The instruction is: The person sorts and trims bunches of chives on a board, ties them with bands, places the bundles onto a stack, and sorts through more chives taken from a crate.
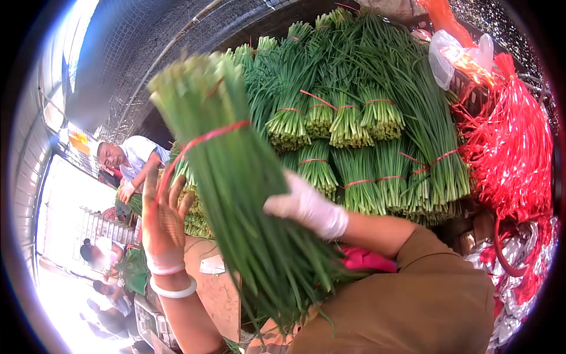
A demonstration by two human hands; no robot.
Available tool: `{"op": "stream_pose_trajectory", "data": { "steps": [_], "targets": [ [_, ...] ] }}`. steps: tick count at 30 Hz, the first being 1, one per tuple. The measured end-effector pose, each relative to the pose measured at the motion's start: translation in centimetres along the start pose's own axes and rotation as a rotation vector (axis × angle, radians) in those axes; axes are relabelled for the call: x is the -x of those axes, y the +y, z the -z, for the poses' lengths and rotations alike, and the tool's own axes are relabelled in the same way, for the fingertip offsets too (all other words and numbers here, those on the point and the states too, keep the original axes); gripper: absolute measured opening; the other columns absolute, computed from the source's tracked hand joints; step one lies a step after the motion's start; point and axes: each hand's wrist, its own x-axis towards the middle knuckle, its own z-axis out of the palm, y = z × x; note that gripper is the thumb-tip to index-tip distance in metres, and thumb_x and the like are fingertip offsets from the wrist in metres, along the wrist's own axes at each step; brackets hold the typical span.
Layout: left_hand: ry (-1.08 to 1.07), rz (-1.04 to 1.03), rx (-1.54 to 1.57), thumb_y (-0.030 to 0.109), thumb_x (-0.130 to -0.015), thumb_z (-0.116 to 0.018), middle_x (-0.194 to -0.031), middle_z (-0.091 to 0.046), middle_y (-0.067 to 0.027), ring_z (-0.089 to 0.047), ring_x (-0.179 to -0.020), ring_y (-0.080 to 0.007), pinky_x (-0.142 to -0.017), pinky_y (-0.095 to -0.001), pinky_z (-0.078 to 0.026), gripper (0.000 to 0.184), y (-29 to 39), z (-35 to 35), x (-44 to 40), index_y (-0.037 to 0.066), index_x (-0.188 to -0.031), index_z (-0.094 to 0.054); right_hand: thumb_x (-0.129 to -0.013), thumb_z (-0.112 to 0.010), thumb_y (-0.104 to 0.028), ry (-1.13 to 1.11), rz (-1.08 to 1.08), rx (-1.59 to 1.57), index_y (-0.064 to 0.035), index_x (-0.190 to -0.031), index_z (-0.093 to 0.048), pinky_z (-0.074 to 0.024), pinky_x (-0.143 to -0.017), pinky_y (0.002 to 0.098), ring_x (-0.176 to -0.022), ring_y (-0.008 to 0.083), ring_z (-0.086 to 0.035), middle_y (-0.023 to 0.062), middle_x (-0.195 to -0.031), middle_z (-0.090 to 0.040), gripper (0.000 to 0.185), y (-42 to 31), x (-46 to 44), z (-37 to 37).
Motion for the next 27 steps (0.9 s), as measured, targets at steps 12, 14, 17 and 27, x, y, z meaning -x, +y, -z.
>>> {"op": "stream_pose_trajectory", "data": {
  "steps": [12,14,17,27],
  "targets": [
    [0.039,-0.184,-0.272,0.034,-0.093,-0.052,-0.143,-0.035,-0.0210,-0.043,-0.126,-0.0315,-0.102,-0.0405,-0.034,0.070,2.0,-0.8,4.5,0.001,-0.146,-0.020,-0.079,-0.070,-0.018,0.259,0.541,0.811,0.0015,-0.122,-0.047,-0.0517,-0.084,0.0307,-0.090,0.0166,-0.061,0.0074,-0.107,-0.062,0.053,-12.2,-1.3,2.0],
    [0.028,-0.229,-0.305,0.035,-0.093,-0.052,-0.143,-0.036,-0.0209,-0.042,-0.126,-0.0317,-0.104,-0.0419,-0.033,0.069,2.6,-1.4,4.7,0.001,-0.146,-0.023,-0.078,-0.070,-0.013,0.224,0.734,0.968,-0.0023,-0.124,-0.048,-0.0504,-0.087,0.0319,-0.094,0.0193,-0.061,0.0077,-0.111,-0.062,0.052,-14.7,-2.6,1.6],
    [0.048,-0.259,-0.310,0.036,-0.093,-0.052,-0.142,-0.037,-0.0204,-0.042,-0.126,-0.0318,-0.104,-0.0423,-0.033,0.068,2.3,-1.0,4.8,0.002,-0.145,-0.025,-0.075,-0.069,-0.008,0.165,0.885,1.271,-0.0074,-0.127,-0.048,-0.0476,-0.092,0.0343,-0.101,0.0212,-0.059,0.0074,-0.117,-0.060,0.056,-19.2,-3.2,0.6],
    [0.379,-0.105,-0.222,0.018,-0.091,-0.062,-0.139,-0.041,-0.0192,-0.042,-0.127,-0.0245,-0.105,-0.0345,-0.033,0.063,-7.5,6.3,5.1,0.000,-0.142,-0.030,-0.080,-0.053,-0.004,-0.719,-0.182,2.936,-0.0225,-0.142,-0.034,-0.0266,-0.111,0.0480,-0.137,0.0241,-0.034,0.0052,-0.141,-0.043,0.067,-22.3,9.9,15.8]
  ]
}}
